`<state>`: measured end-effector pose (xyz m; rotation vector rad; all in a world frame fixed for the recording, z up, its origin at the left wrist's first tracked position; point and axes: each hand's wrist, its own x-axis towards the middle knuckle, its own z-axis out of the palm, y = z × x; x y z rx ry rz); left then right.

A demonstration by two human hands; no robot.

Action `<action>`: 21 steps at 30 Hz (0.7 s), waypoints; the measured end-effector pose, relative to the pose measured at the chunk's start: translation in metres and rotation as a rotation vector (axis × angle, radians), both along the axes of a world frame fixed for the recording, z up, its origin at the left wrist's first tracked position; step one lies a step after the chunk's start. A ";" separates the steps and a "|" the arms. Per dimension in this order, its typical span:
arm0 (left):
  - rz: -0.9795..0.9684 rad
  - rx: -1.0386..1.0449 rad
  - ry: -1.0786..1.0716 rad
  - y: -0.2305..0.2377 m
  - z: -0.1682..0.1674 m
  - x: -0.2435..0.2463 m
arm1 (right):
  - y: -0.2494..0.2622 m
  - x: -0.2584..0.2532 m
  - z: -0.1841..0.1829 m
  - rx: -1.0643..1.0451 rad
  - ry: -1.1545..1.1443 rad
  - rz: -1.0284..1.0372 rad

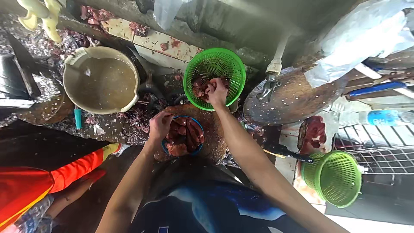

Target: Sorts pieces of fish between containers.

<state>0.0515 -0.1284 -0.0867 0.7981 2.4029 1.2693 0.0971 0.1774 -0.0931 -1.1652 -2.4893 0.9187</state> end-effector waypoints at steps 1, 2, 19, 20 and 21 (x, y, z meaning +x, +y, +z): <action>0.008 0.008 -0.002 -0.002 0.002 0.001 | -0.001 0.008 0.003 -0.021 0.049 -0.029; 0.017 0.026 0.003 -0.003 0.002 0.002 | -0.002 0.015 0.008 -0.043 0.090 -0.046; -0.153 0.323 -0.032 0.013 0.017 0.031 | -0.032 0.077 0.111 -0.318 0.587 0.023; -0.162 0.398 0.029 0.021 0.034 0.037 | -0.037 0.079 0.122 -0.364 0.612 0.039; -0.166 0.371 0.067 0.024 0.080 0.049 | -0.042 0.082 0.133 -0.410 0.634 0.054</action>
